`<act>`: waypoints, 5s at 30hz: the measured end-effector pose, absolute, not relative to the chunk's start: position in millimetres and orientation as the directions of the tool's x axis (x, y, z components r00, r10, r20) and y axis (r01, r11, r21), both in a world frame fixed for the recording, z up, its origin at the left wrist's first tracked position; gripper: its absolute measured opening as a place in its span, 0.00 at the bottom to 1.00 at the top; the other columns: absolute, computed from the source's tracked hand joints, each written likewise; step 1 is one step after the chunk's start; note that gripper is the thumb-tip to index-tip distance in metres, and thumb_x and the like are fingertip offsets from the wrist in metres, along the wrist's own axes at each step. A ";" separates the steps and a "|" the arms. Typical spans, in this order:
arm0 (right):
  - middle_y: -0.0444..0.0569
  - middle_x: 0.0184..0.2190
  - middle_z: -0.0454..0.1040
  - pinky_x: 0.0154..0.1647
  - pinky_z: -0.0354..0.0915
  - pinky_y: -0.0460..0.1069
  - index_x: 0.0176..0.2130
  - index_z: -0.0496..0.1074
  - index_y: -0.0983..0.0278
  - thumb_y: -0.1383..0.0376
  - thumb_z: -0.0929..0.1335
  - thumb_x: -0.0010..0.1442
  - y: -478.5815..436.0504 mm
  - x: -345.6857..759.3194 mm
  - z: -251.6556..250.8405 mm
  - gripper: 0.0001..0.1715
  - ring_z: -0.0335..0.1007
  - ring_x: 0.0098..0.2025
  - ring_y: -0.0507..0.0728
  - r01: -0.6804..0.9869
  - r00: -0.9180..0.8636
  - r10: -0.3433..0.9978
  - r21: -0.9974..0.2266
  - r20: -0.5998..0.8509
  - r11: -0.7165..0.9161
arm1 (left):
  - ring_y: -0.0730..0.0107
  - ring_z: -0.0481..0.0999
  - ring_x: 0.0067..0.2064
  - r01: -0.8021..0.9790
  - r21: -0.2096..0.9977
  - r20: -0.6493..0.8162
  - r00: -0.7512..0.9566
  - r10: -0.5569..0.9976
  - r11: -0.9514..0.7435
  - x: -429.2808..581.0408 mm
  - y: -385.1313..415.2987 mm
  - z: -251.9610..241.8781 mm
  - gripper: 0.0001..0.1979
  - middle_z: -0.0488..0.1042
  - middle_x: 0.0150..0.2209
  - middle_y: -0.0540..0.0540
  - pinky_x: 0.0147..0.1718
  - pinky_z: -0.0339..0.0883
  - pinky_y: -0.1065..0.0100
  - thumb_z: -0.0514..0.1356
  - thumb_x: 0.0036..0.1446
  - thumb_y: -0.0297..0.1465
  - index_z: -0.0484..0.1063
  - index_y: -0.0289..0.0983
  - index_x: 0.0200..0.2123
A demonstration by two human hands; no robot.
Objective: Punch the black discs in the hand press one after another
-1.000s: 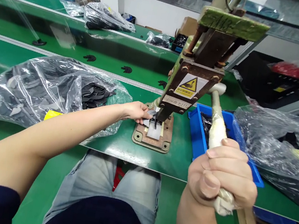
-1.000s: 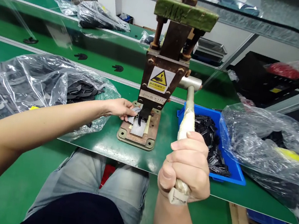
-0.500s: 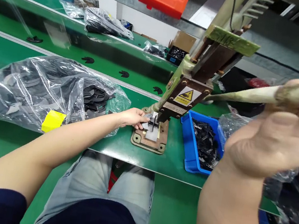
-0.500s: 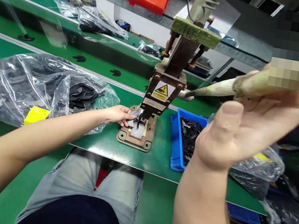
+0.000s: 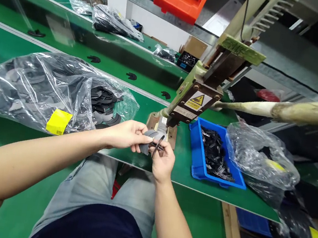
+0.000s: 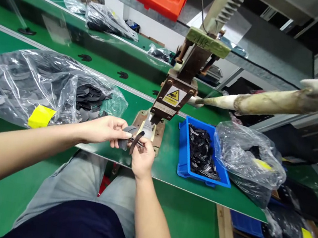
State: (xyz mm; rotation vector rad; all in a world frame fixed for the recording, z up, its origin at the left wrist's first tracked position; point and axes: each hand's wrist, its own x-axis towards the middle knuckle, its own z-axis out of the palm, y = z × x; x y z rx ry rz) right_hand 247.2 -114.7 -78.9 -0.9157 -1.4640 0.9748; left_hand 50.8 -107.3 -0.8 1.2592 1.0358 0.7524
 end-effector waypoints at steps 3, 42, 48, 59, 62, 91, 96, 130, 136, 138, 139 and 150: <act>0.48 0.35 0.79 0.32 0.74 0.49 0.41 0.74 0.59 0.47 0.72 0.62 -123.2 240.1 -81.2 0.19 0.74 0.31 0.53 0.045 -0.047 0.932 -0.932 0.359 0.361 | 0.68 0.79 0.23 0.110 0.977 -0.212 0.385 0.898 0.183 54.6 -114.7 -1.0 0.23 0.77 0.21 0.48 0.22 0.71 0.71 0.72 0.53 0.48 0.69 0.38 0.29; 0.45 0.30 0.78 0.30 0.71 0.47 0.41 0.73 0.62 0.57 0.65 0.67 -97.9 349.7 -8.2 0.12 0.74 0.29 0.52 0.544 -0.313 0.944 -0.794 0.108 0.271 | 0.71 0.70 0.29 0.359 0.929 -0.003 0.251 0.968 -0.090 55.7 -116.4 -77.4 0.20 0.70 0.27 0.53 0.30 0.63 0.70 0.59 0.67 0.50 0.68 0.39 0.32; 0.53 0.39 0.80 0.50 0.70 0.55 0.40 0.74 0.63 0.60 0.66 0.61 45.7 389.6 22.4 0.11 0.74 0.42 0.59 0.828 -0.034 0.968 -0.535 0.248 0.166 | 0.67 0.71 0.31 0.674 0.637 0.157 0.363 0.918 -0.375 41.7 -125.0 -117.1 0.18 0.72 0.28 0.51 0.33 0.60 0.67 0.55 0.71 0.43 0.68 0.40 0.31; 0.54 0.55 0.75 0.60 0.70 0.61 0.57 0.70 0.64 0.51 0.66 0.70 122.1 436.4 26.4 0.25 0.73 0.56 0.59 0.981 -0.003 0.977 -0.188 0.213 0.044 | 0.68 0.70 0.30 0.716 0.509 0.220 0.428 0.876 -0.478 43.2 -126.6 -122.5 0.16 0.69 0.27 0.51 0.33 0.59 0.66 0.55 0.73 0.39 0.66 0.40 0.31; 0.52 0.52 0.76 0.57 0.74 0.59 0.53 0.73 0.64 0.51 0.68 0.68 88.8 466.3 9.5 0.23 0.75 0.52 0.57 0.992 -0.025 0.999 -0.121 0.026 0.028 | 0.68 0.71 0.31 0.720 0.501 0.219 0.431 0.875 -0.480 44.3 -127.7 -122.5 0.16 0.70 0.28 0.51 0.33 0.59 0.66 0.55 0.72 0.40 0.67 0.40 0.32; 0.52 0.48 0.81 0.48 0.76 0.55 0.54 0.74 0.62 0.47 0.62 0.69 -69.2 472.8 -25.5 0.27 0.78 0.41 0.56 0.780 0.171 0.903 -0.614 0.395 0.121 | 0.68 0.72 0.30 0.640 0.709 0.153 0.270 0.951 -0.296 38.5 -135.6 -120.5 0.16 0.73 0.27 0.51 0.32 0.65 0.68 0.58 0.68 0.46 0.74 0.41 0.36; 0.53 0.42 0.82 0.53 0.73 0.58 0.50 0.76 0.61 0.52 0.66 0.65 -71.7 480.2 -32.1 0.21 0.77 0.40 0.58 0.771 0.247 0.883 -0.633 0.399 0.070 | 0.68 0.72 0.30 0.641 0.717 0.127 0.266 0.956 -0.274 37.3 -135.9 -121.1 0.16 0.74 0.28 0.51 0.32 0.65 0.69 0.59 0.67 0.47 0.74 0.41 0.36; 0.48 0.43 0.83 0.52 0.76 0.60 0.48 0.79 0.53 0.64 0.70 0.66 -169.8 327.1 -76.2 0.11 0.80 0.47 0.59 0.297 -0.186 0.873 -0.822 0.450 0.487 | 0.66 0.79 0.41 0.270 0.732 0.504 0.402 0.764 -0.626 101.8 -163.2 -46.1 0.09 0.80 0.43 0.42 0.41 0.74 0.64 0.64 0.65 0.29 0.75 0.40 0.49; 0.50 0.49 0.81 0.59 0.73 0.60 0.50 0.78 0.55 0.63 0.71 0.65 -140.7 344.0 -47.5 0.13 0.77 0.53 0.59 0.362 -0.174 0.872 -0.794 0.457 0.488 | 0.66 0.80 0.43 0.448 0.677 0.461 0.360 0.811 -0.583 84.4 -121.2 -55.0 0.06 0.82 0.42 0.44 0.45 0.73 0.65 0.61 0.68 0.32 0.78 0.40 0.43; 0.51 0.51 0.78 0.62 0.71 0.60 0.51 0.76 0.56 0.59 0.72 0.65 -111.6 359.8 -11.2 0.14 0.75 0.55 0.58 0.354 -0.073 0.832 -0.766 0.550 0.537 | 0.65 0.80 0.42 0.580 0.630 0.439 0.283 0.853 -0.517 74.8 -91.0 -61.4 0.08 0.82 0.42 0.45 0.44 0.73 0.66 0.61 0.69 0.35 0.79 0.39 0.44; 0.52 0.48 0.77 0.58 0.74 0.60 0.51 0.76 0.58 0.57 0.74 0.62 -95.7 367.0 12.9 0.18 0.76 0.51 0.59 0.292 0.017 0.739 -0.710 0.674 0.641 | 0.65 0.80 0.42 0.635 0.593 0.433 0.268 0.861 -0.495 71.0 -75.6 -64.4 0.09 0.82 0.42 0.45 0.44 0.73 0.65 0.61 0.69 0.36 0.79 0.39 0.44; 0.38 0.24 0.68 0.28 0.70 0.49 0.35 0.68 0.61 0.58 0.74 0.64 -49.9 336.4 170.1 0.14 0.68 0.24 0.49 -0.026 -0.122 0.343 -0.348 0.931 0.937 | 0.56 0.78 0.51 0.785 0.104 0.268 0.570 0.777 -0.611 87.2 -19.9 -55.7 0.17 0.79 0.49 0.42 0.48 0.72 0.60 0.54 0.68 0.28 0.80 0.42 0.52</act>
